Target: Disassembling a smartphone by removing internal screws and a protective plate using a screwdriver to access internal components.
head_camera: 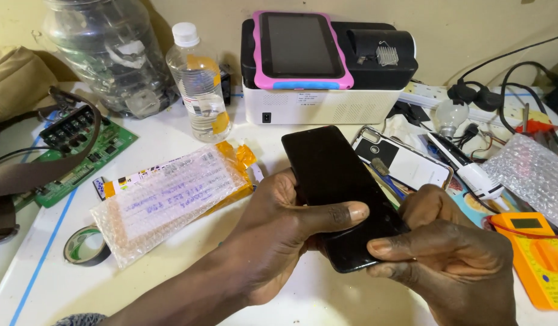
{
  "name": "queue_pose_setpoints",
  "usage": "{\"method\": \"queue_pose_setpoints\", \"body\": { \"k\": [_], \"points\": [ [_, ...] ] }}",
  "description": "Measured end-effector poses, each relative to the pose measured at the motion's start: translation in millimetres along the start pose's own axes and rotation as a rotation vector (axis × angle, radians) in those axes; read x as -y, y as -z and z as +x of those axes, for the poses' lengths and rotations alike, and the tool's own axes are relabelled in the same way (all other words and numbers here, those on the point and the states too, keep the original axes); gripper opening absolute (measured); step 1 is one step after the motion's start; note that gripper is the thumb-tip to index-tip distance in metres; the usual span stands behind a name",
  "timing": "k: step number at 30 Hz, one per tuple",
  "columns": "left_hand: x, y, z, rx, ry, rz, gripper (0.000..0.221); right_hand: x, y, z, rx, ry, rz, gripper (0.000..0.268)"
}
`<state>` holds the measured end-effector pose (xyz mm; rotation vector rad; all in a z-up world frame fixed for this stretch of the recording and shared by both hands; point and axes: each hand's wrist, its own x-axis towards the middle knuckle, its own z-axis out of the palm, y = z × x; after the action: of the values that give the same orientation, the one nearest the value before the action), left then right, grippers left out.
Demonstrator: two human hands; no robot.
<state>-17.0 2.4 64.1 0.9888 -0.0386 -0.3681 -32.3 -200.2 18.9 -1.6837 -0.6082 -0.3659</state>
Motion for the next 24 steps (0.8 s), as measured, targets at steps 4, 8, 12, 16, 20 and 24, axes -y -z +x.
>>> {"method": "queue_pose_setpoints", "body": {
  "k": [4,8,12,16,20,24],
  "points": [
    [-1,1,2,-0.117,0.039,0.026,0.032,8,-10,1,-0.060,0.098,-0.324,0.034],
    [2,0,3,-0.185,0.033,0.036,0.019,12,-20,5,-0.118,0.374,-0.557,0.026],
    [5,4,6,-0.221,0.023,0.035,0.020,25,-29,3,-0.122,0.416,-0.688,0.016],
    [6,6,7,-0.244,0.023,0.036,0.020,31,-30,6,-0.049,0.328,-0.733,0.015],
    [1,2,7,-0.285,0.047,0.045,0.022,22,-27,9,-0.050,0.372,-0.678,0.020],
    [7,3,8,-0.292,0.037,0.050,0.016,11,-26,0,-0.068,0.370,-0.682,0.033]
  ]
}}
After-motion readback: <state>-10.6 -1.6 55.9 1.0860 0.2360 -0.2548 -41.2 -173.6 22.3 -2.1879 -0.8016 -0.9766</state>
